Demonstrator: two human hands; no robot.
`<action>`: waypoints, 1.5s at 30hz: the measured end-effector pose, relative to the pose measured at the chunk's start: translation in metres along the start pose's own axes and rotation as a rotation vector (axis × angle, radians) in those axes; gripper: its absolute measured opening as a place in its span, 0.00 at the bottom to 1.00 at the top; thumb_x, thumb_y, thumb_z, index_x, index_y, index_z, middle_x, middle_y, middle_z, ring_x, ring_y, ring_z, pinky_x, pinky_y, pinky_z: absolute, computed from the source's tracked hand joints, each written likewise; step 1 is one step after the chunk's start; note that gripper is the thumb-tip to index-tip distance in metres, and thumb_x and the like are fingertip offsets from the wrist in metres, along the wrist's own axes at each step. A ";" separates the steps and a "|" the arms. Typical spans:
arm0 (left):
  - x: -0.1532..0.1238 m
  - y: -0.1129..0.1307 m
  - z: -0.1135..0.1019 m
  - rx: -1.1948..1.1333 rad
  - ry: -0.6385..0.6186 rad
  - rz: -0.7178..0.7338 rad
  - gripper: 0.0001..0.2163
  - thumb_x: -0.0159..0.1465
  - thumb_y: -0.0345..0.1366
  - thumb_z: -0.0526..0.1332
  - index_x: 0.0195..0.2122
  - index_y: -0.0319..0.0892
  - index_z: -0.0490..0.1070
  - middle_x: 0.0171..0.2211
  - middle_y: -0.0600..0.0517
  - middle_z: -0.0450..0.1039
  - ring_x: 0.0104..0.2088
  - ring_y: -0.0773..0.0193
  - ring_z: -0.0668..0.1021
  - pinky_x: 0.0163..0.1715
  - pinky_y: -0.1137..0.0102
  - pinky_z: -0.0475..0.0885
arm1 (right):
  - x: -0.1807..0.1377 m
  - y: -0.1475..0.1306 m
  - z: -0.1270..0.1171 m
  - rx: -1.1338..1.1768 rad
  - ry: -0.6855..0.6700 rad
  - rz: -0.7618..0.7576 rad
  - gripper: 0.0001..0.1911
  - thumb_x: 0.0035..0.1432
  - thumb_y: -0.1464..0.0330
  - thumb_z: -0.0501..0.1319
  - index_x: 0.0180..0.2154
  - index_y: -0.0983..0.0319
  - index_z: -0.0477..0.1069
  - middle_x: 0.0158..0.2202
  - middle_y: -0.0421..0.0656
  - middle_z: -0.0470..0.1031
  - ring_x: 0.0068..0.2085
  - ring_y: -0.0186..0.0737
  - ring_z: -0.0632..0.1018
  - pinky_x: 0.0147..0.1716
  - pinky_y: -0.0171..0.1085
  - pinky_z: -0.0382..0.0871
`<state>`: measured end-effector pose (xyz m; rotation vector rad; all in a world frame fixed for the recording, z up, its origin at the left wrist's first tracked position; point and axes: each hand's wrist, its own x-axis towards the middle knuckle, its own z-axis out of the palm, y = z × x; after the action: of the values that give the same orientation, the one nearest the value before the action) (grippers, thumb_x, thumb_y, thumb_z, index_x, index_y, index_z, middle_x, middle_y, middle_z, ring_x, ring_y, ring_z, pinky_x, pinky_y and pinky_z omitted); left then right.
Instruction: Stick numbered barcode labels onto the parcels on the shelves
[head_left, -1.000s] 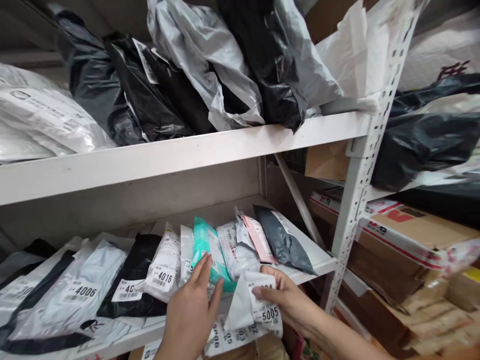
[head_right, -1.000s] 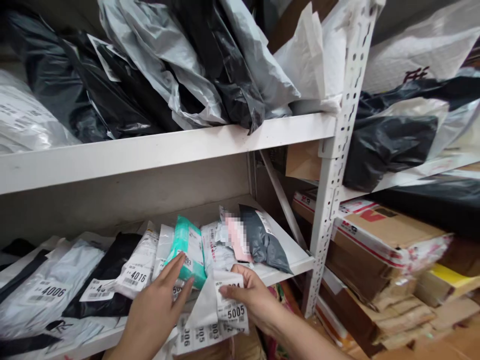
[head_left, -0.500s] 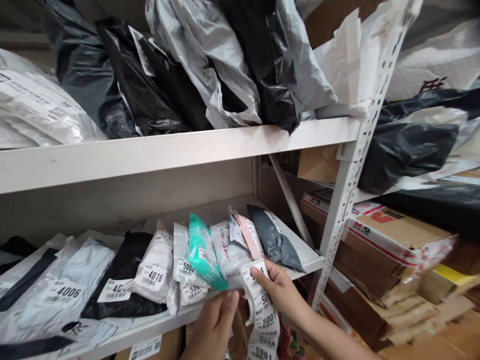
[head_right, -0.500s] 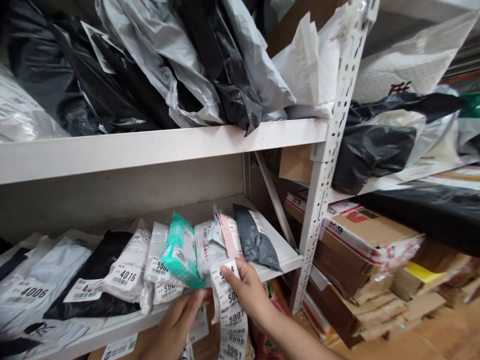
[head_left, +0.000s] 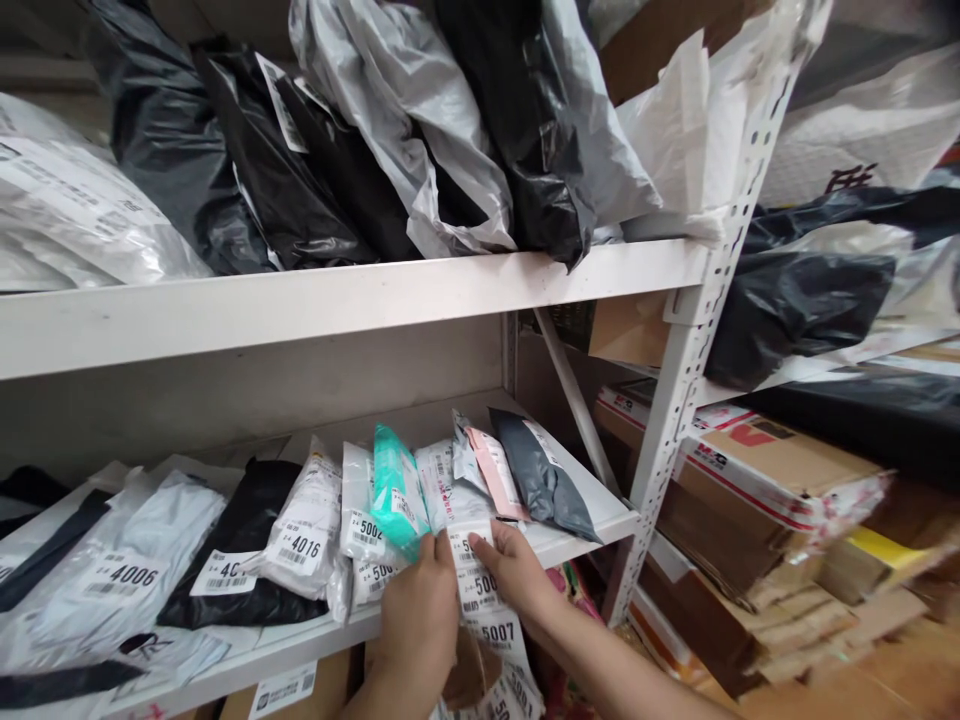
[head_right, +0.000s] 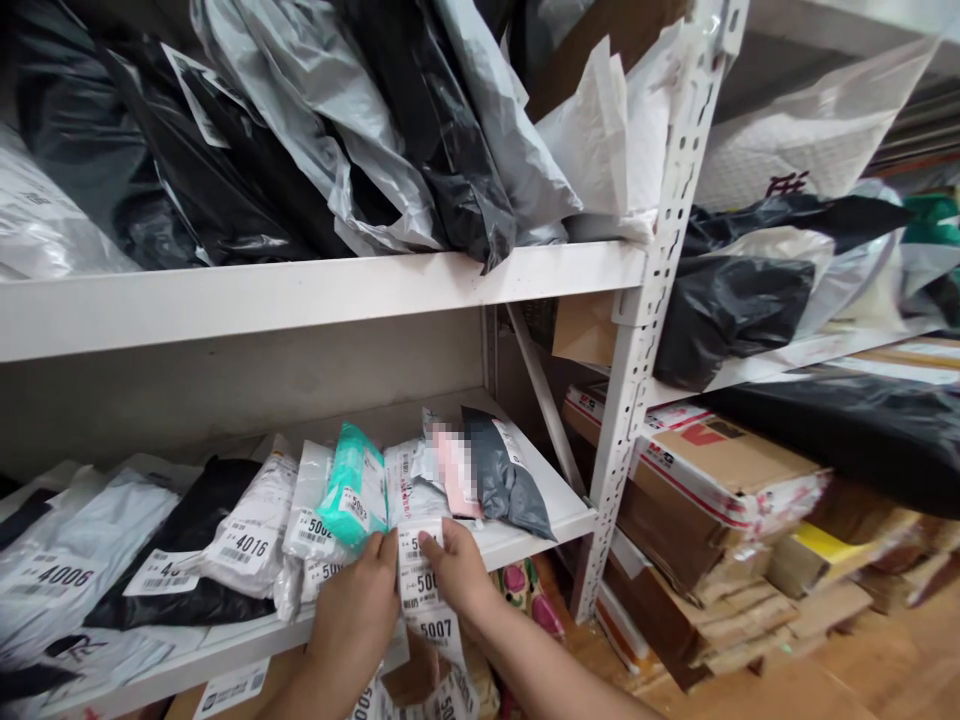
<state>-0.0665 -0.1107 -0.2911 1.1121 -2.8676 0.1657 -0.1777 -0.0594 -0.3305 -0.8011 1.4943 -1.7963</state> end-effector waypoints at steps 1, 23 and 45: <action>0.000 -0.003 0.001 0.010 0.005 -0.004 0.22 0.63 0.21 0.45 0.56 0.40 0.64 0.46 0.45 0.73 0.33 0.58 0.80 0.31 0.64 0.77 | 0.006 0.002 0.002 -0.085 0.054 -0.032 0.29 0.38 0.41 0.61 0.23 0.61 0.61 0.19 0.37 0.61 0.23 0.33 0.62 0.24 0.34 0.57; 0.017 0.003 0.013 -0.064 -0.041 0.102 0.29 0.60 0.19 0.41 0.64 0.38 0.52 0.67 0.45 0.44 0.38 0.60 0.80 0.36 0.66 0.78 | 0.028 0.025 0.003 -0.289 0.139 -0.231 0.21 0.53 0.51 0.53 0.28 0.63 0.67 0.26 0.44 0.71 0.32 0.42 0.72 0.35 0.38 0.66; 0.027 0.007 -0.037 -0.046 -0.006 0.059 0.13 0.64 0.26 0.48 0.38 0.42 0.72 0.42 0.51 0.72 0.33 0.57 0.79 0.26 0.67 0.68 | 0.007 0.023 -0.002 0.050 0.129 -0.012 0.32 0.38 0.40 0.62 0.21 0.62 0.59 0.17 0.34 0.57 0.21 0.27 0.55 0.20 0.31 0.50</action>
<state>-0.0902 -0.1188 -0.2520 1.0225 -2.8958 0.0988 -0.1815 -0.0668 -0.3534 -0.6823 1.5218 -1.9181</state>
